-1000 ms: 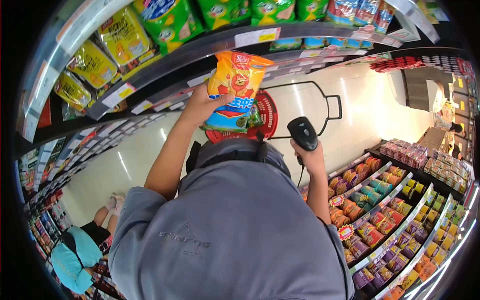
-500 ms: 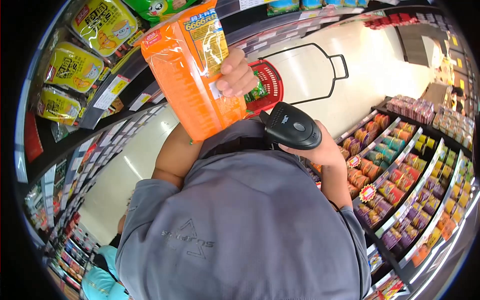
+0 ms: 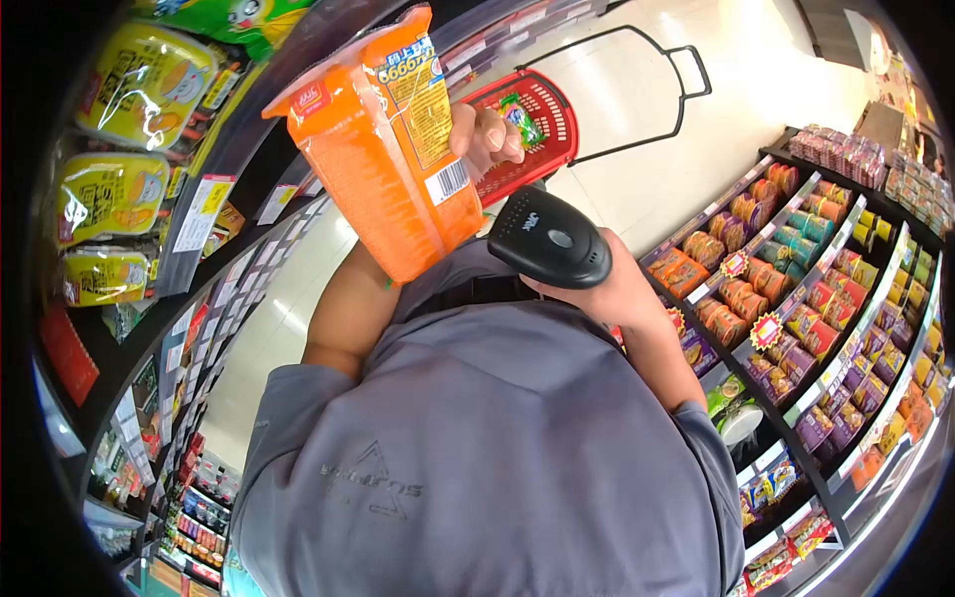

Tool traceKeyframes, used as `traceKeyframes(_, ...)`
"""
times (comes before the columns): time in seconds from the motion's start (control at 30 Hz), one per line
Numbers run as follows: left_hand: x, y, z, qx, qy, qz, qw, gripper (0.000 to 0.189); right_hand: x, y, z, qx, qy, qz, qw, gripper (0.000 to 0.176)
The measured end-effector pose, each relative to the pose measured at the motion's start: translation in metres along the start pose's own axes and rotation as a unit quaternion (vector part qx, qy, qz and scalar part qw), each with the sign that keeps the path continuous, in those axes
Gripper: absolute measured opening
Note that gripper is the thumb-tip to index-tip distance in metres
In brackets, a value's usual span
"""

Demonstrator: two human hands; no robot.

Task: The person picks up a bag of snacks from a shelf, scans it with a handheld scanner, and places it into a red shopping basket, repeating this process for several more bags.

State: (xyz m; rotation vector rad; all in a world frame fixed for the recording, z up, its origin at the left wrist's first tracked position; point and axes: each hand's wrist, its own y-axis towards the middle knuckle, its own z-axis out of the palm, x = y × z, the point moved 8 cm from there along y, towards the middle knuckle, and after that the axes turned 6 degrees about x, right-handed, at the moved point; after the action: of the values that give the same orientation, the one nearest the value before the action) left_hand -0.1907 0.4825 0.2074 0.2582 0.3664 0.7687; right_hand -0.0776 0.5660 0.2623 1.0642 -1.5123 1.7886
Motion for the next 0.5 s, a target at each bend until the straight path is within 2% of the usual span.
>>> traceKeyframes(0.03,0.001,-0.002,-0.004,-0.030,0.025,0.010,0.999,0.030,-0.007,0.004,0.000,-0.002,0.007,0.006,1.000,0.029)
traceKeyframes(0.07,0.002,-0.008,-0.010,0.002,0.033,0.013,0.999,0.027,-0.013,0.007,0.000,0.004,0.004,0.006,1.000,0.029)
traceKeyframes(0.1,0.000,-0.013,-0.015,-0.006,0.027,0.007,1.000,0.027,-0.020,0.010,-0.001,0.010,0.002,0.006,1.000,0.029)
traceKeyframes(0.17,0.001,-0.028,-0.033,-0.083,0.104,-0.061,0.989,0.026,-0.034,0.013,-0.006,0.020,0.021,0.022,0.999,0.030)
traceKeyframes(0.2,0.003,-0.049,-0.057,-0.163,0.164,-0.103,0.967,0.029,-0.042,0.014,-0.011,0.020,0.037,0.039,0.998,0.030)
traceKeyframes(0.23,0.002,-0.071,-0.078,-0.171,0.161,-0.114,0.965,0.029,-0.051,0.016,-0.015,0.020,0.052,0.054,0.997,0.031)
traceKeyframes(0.3,0.012,-0.131,-0.144,-0.254,0.077,-0.187,0.946,0.045,-0.074,0.019,-0.022,0.023,0.069,0.072,0.995,0.031)
traceKeyframes(0.37,0.024,-0.192,-0.197,-0.337,-0.059,-0.199,0.918,0.061,-0.091,0.024,-0.034,-0.017,0.072,0.041,0.996,0.032)
traceKeyframes(0.4,0.016,-0.202,-0.193,-0.552,0.147,-0.208,0.794,0.073,-0.101,0.025,-0.039,-0.019,0.083,0.047,0.995,0.032)
traceKeyframes(0.43,0.023,-0.201,-0.206,-0.483,0.134,-0.195,0.843,0.067,-0.115,0.026,-0.041,0.001,0.078,0.088,0.993,0.034)
traceKeyframes(0.5,0.036,-0.213,-0.238,-0.510,0.165,-0.209,0.818,0.056,-0.139,0.028,-0.048,0.022,0.081,0.133,0.988,0.035)
